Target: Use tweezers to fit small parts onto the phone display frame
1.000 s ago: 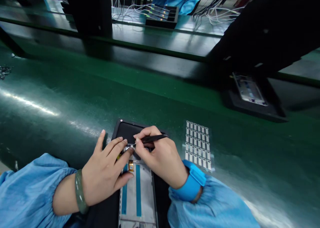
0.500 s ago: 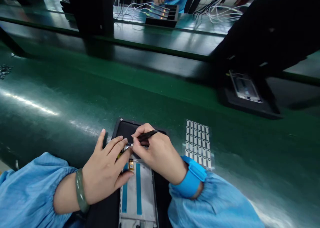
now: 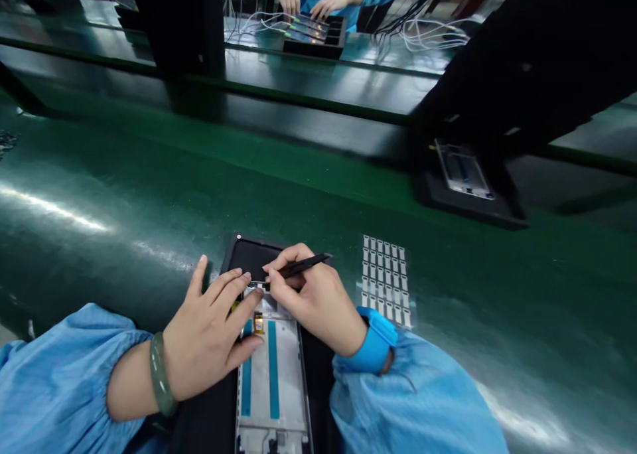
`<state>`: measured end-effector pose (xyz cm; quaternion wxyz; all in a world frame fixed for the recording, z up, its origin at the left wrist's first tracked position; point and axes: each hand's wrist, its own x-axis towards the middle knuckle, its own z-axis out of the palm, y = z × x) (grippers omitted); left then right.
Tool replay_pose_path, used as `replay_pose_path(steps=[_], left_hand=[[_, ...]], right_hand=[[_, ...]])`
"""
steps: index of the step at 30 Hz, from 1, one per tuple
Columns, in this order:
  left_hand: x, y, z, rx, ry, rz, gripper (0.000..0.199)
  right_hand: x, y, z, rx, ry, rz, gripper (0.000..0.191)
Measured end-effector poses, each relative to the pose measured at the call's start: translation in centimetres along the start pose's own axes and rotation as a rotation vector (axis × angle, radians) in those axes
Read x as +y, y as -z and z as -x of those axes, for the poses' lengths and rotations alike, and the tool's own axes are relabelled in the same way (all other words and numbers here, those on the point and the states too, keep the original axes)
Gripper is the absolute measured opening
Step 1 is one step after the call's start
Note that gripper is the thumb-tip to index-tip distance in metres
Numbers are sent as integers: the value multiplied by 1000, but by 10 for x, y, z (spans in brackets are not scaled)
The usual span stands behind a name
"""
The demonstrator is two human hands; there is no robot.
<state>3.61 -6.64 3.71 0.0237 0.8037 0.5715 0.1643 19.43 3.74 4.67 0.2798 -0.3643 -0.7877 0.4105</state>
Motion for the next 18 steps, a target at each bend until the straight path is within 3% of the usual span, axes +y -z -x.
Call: replay_pose_path(steps=[7,13,18], left_hand=[[0,1,1,-41,3,-1,46],[-2,3,2,-82,-11,11,59],[-1,3,2,-82,6,36,55]], right_hand=[[-2,-3,-1,34,63,101,3],[-2,-2,-2,27,47,81,4],[-1,-1,-2,23,67,88,5]])
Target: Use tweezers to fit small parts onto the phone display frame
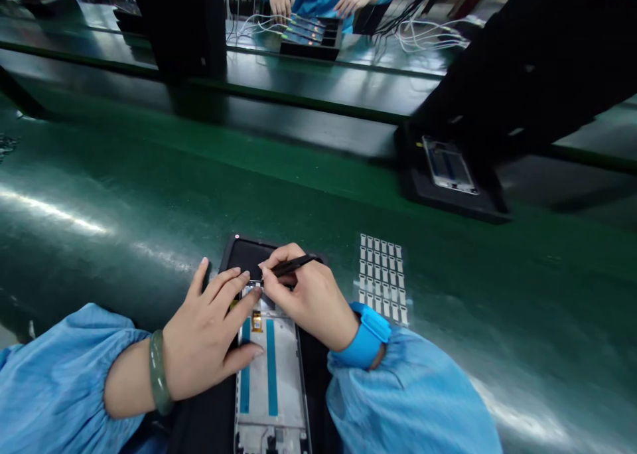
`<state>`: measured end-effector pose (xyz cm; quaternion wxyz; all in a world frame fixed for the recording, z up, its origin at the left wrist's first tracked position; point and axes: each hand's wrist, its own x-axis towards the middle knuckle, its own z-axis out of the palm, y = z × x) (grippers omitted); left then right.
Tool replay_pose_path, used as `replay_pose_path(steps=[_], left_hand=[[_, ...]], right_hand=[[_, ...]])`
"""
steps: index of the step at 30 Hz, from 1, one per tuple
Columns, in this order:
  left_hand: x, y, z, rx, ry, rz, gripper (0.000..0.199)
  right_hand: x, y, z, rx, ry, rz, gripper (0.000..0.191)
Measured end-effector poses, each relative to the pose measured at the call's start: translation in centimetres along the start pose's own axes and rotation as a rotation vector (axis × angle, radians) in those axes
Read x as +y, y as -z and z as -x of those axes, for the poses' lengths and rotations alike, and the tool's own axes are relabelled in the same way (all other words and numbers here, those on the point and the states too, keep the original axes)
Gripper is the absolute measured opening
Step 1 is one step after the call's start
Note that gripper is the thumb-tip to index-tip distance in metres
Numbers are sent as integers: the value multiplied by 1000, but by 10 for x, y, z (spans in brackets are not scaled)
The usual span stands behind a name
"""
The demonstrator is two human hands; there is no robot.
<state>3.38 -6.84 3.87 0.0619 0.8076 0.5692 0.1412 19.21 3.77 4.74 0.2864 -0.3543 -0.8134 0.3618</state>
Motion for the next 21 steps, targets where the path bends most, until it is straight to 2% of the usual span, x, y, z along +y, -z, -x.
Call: replay_pose_path(steps=[6,12,21], left_hand=[[0,-1,0,-3,8,26,55],[-2,-1,0,-2,-8,43,55],[-2,-1,0,-6,-5,54,54]], right_hand=[[0,-2,0,0,51,-41,3],[1,1,2,33,-13,-171,4],[0,-7,1,3,132,-30,3]])
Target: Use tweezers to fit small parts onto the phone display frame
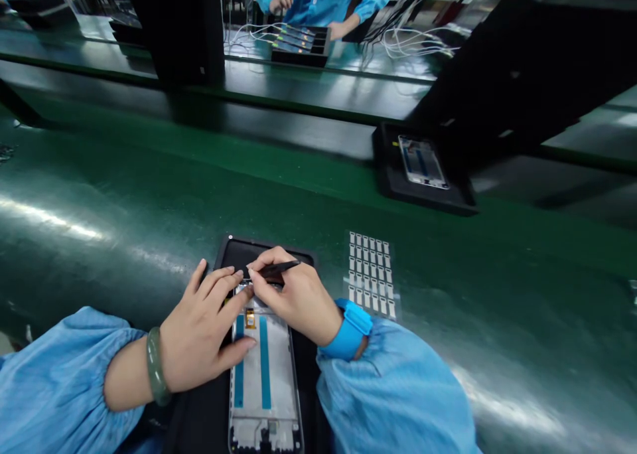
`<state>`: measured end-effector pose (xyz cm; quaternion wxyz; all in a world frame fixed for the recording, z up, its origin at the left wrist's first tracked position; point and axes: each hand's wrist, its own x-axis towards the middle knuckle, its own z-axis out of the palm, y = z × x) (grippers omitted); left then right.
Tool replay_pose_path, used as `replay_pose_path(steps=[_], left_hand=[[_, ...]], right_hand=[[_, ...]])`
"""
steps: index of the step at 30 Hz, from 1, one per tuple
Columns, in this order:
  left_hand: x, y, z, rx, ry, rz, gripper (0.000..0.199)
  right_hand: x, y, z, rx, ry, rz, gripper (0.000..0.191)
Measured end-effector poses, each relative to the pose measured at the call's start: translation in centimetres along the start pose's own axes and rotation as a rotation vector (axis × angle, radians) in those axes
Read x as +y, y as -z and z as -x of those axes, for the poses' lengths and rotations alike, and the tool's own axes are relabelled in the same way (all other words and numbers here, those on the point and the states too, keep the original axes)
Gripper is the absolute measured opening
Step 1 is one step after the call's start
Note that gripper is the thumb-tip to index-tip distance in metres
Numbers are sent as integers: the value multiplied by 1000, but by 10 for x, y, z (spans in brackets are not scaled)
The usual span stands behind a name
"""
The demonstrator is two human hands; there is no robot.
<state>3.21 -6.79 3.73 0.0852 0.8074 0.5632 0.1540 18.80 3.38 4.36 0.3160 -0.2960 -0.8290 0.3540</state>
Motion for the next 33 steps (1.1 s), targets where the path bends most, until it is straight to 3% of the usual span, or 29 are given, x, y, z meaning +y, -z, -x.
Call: replay_pose_path(steps=[3,8,10,13,15,19,23,29,33], left_hand=[[-1,0,-1,-25,21,26,53],[-2,1,1,28,45,48,68],[4,4,1,82,-33,21,65],[27,7,-7,65,-245,17,47],[47,5,-18,16,-318,-9,51],[79,-7,-45,-206,-110,-200,64],[88,-7,-60,-368,-51,-253,53],[70,7,-69,-362,-87,-285,32],[28,11,-88,-265,-6,-378,19]], right_hand=[[0,3,2,104,-12,-85,3],[-5,32,6,561,-92,-202,12],[-5,46,11,690,-106,-154,15],[2,63,24,800,-164,-73,20],[11,70,35,824,-227,-54,24],[32,81,56,754,-400,-35,31],[44,91,70,737,-479,-33,32],[43,103,83,741,-535,-113,32],[37,104,90,724,-626,-223,41]])
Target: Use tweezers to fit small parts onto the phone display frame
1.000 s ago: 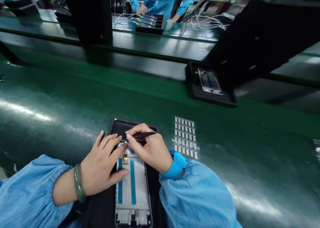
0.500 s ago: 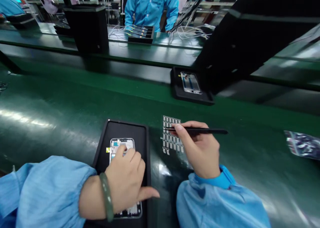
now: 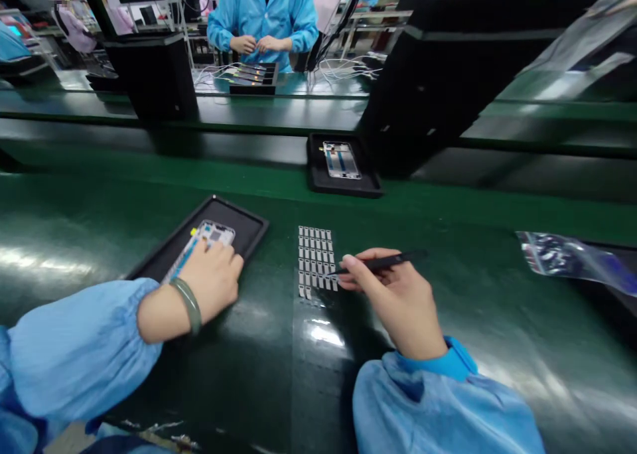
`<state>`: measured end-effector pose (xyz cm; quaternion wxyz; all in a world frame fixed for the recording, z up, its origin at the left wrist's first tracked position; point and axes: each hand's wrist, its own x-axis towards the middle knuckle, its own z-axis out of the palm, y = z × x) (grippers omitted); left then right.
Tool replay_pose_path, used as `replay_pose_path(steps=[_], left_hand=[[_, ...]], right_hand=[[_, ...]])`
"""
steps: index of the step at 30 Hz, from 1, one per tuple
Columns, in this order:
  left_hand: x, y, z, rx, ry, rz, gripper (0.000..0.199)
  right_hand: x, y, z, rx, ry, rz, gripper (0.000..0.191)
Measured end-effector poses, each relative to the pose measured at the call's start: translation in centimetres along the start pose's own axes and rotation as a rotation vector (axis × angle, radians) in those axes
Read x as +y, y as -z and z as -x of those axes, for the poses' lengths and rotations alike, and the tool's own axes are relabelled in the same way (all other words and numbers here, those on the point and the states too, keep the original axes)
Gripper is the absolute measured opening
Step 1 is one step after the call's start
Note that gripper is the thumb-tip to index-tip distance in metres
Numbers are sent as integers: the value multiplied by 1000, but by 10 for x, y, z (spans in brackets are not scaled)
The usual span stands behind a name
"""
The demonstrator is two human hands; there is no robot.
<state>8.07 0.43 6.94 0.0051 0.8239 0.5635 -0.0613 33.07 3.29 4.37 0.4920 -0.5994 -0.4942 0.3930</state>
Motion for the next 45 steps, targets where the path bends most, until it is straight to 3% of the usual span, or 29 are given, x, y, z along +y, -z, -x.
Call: replay_pose_path(steps=[8,11,13,16,19,25,28,36,40,43,45], left_hand=[[-128,-22,-68,196,433,-58,31],[-155,-31,-86,239,520,3,30],[-158,-38,-93,264,512,59,42],[-141,-45,-97,295,364,137,55],[-105,-43,-90,291,112,197,54],[-17,-32,-52,110,-567,331,64],[6,-34,-37,68,-757,369,66],[11,-38,-31,63,-783,365,59],[9,-37,-32,56,-778,412,60],[10,-21,-44,22,-698,478,64],[15,1,-58,22,-551,422,53]], right_hand=[[14,-10,11,-79,-256,-14,49],[16,-13,11,-89,-308,-26,48],[16,-14,12,-96,-317,-24,47],[16,-15,13,-103,-307,-12,45],[16,-15,13,-109,-299,-13,44],[17,-15,13,-108,-279,13,42],[17,-16,14,-120,-267,19,41],[10,-18,12,-147,-321,-98,42],[8,-6,9,-135,-395,-222,39],[8,6,7,-120,-366,-237,34],[9,1,-4,-41,-183,-153,32]])
